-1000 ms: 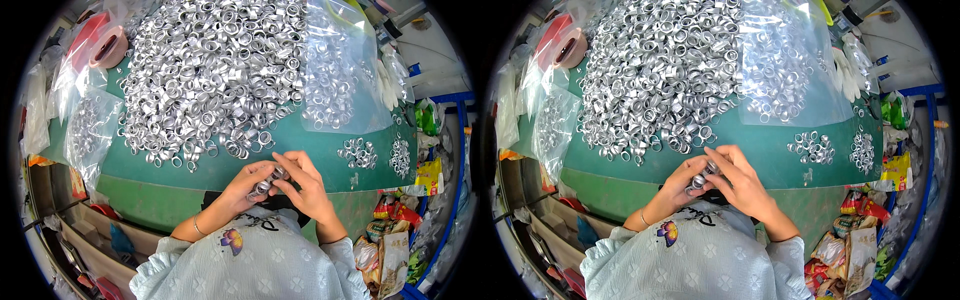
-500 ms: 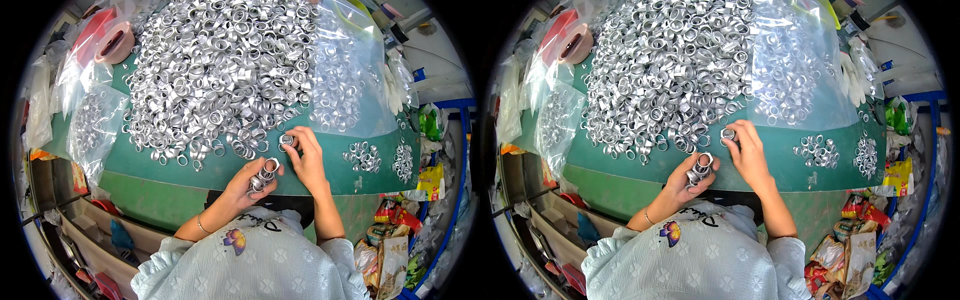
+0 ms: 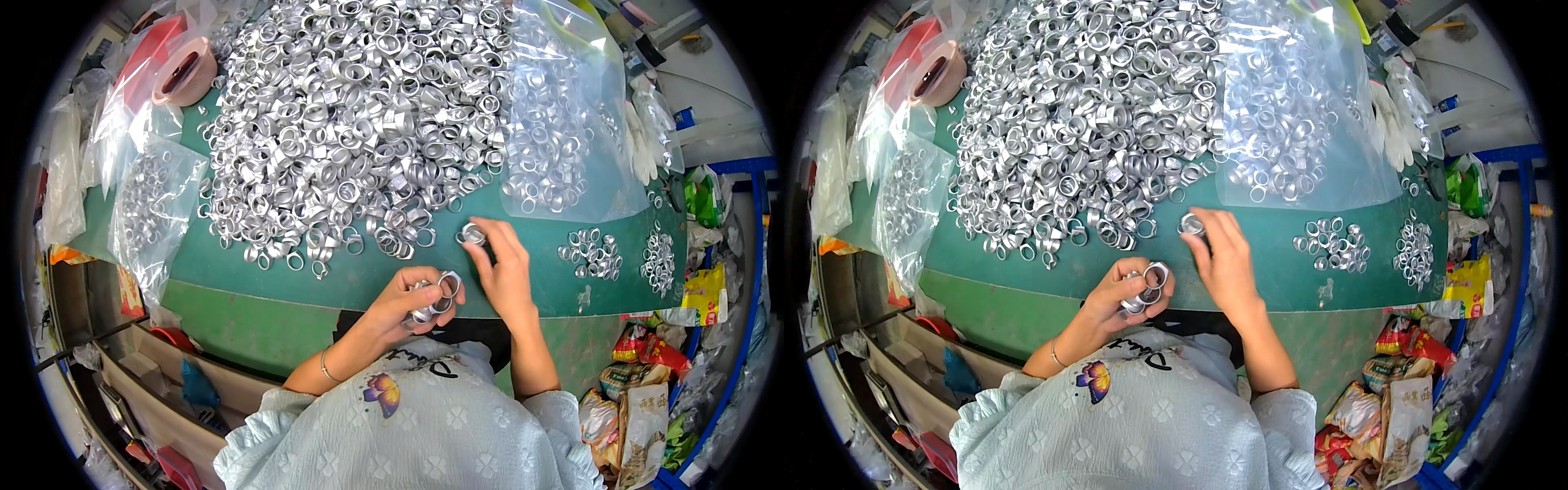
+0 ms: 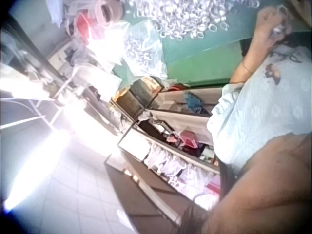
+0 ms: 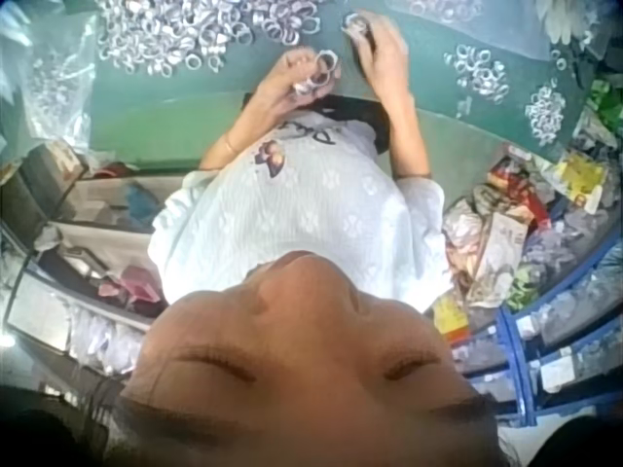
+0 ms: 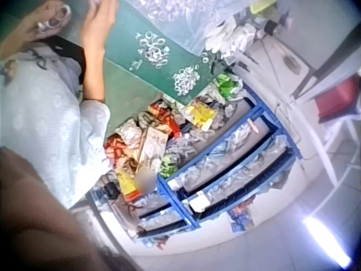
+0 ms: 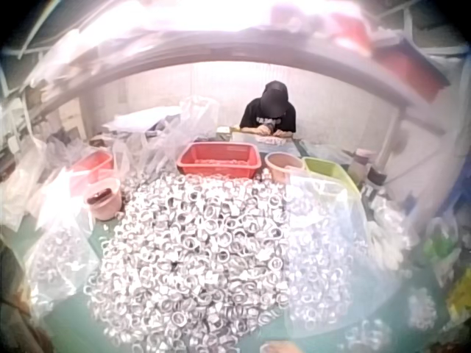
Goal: The person sits on the floor and sorts a large pile of small, silver metal rings on a green mat. They pick up rings by hand, separate them into smaller groups, and occasionally transfer them into a clear plastic bag.
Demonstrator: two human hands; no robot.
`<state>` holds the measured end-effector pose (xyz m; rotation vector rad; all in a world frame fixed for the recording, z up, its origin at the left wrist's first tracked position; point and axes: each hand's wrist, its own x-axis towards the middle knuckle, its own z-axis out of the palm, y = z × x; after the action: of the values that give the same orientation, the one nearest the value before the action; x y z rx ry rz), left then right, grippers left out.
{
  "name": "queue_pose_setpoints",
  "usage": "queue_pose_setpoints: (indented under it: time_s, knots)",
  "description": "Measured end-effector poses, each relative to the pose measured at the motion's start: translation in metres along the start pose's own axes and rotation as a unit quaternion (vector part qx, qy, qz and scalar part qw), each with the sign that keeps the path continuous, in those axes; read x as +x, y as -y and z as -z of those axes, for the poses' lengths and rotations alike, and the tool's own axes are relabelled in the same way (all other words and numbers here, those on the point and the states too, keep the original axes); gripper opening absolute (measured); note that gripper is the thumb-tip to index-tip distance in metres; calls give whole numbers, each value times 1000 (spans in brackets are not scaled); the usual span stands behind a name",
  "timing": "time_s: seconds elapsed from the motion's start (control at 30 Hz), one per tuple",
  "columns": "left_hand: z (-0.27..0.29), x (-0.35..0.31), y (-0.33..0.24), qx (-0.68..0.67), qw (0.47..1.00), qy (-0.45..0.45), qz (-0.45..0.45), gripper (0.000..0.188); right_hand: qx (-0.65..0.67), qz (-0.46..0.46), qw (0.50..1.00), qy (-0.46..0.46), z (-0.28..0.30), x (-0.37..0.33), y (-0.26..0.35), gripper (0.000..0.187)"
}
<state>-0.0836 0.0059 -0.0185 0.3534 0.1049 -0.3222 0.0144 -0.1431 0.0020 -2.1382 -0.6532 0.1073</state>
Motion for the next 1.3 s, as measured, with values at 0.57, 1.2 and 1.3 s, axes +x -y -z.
queue_pose_setpoints:
  time_s: [0.57, 1.2, 1.3]
  knots:
    - [-4, 4, 1, -67, 997, -32, 15, 21, -140, 53, 987, -57, 11, -2, -14, 25]
    - [-7, 4, -1, -58, 998, -33, 22, 21, 44, 44, 998, -14, 35, -2, 3, 27]
    - [-7, 5, -1, -56, 997, -37, 25, 22, -146, 56, 987, 30, 20, -5, -7, 29]
